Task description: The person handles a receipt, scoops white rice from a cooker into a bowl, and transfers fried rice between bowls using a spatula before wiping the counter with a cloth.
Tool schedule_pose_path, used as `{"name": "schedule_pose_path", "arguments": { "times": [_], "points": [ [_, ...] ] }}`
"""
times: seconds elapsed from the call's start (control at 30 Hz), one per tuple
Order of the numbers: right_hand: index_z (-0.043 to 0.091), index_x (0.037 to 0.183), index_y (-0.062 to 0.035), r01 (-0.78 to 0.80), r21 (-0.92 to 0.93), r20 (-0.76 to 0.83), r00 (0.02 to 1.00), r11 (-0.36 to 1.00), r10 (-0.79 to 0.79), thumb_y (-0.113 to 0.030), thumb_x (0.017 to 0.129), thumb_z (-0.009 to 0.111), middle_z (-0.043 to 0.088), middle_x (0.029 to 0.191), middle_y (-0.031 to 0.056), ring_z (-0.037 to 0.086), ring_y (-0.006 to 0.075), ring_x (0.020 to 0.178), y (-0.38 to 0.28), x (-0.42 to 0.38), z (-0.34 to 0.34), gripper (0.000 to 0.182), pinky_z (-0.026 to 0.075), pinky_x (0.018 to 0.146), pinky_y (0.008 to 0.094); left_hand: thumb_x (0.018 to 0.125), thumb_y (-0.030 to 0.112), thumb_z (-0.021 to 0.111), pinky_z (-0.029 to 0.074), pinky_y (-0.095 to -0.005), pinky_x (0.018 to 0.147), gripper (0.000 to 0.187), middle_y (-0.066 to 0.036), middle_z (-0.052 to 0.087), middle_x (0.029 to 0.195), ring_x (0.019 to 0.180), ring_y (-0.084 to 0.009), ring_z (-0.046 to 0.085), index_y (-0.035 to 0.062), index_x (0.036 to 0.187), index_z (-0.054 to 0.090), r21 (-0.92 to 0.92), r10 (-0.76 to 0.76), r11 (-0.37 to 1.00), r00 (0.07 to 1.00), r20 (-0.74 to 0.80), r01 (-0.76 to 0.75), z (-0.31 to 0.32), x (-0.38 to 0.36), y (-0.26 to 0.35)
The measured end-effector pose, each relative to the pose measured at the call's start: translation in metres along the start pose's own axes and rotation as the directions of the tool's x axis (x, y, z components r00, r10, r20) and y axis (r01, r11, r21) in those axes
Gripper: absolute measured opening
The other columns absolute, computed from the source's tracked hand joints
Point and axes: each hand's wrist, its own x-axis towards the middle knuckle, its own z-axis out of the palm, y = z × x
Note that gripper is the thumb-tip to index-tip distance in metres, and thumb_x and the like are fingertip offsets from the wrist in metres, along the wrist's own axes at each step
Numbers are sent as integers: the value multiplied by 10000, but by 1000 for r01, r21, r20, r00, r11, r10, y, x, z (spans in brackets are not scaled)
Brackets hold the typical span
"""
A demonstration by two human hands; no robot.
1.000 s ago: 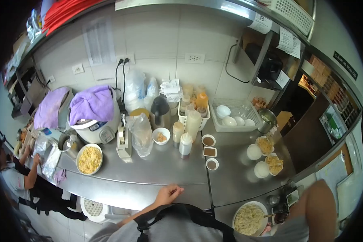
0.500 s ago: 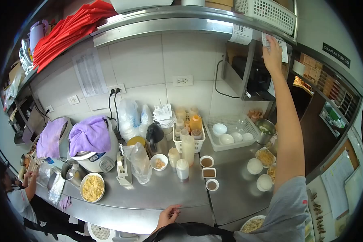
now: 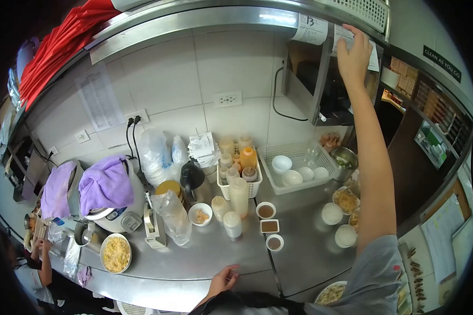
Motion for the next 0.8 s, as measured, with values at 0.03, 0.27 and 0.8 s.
{"name": "schedule_pose_path", "arguments": {
  "times": [0.03, 0.27, 0.8],
  "points": [
    [626, 1118, -103, 68, 62, 12, 998, 996, -69, -159, 808, 581, 595, 1166, 120, 495, 340, 1114, -12, 3, -4, 318, 388, 971, 418, 922, 119, 584, 507, -272, 713, 324, -52, 661, 868, 732, -135, 630, 86, 1244, 563, 1, -4, 1000, 1000, 10, 4, 1, 1, 2],
    [599, 1081, -6, 179, 47, 256, 949, 983, -185, -19, 737, 510, 562, 1181, 208, 479, 403, 1129, -35, 10, -8, 355, 370, 1000, 435, 922, 114, 570, 511, -281, 712, 327, -63, 672, 838, 737, -138, 643, 99, 1248, 567, 101, 19, 995, 999, 28, -22, 3, 4, -5],
    [650, 1092, -137, -890, -188, 813, 95, 414, 574, -291, 746, 826, 659, 925, 57, 593, 154, 843, -174, -399, -229, 417, 475, 785, 322, 833, 163, 728, 520, -279, 693, 190, -96, 707, 893, 757, -137, 653, 59, 987, 688, 50, -112, 992, 993, -25, 113, -5, -12, -18]
  ]
}}
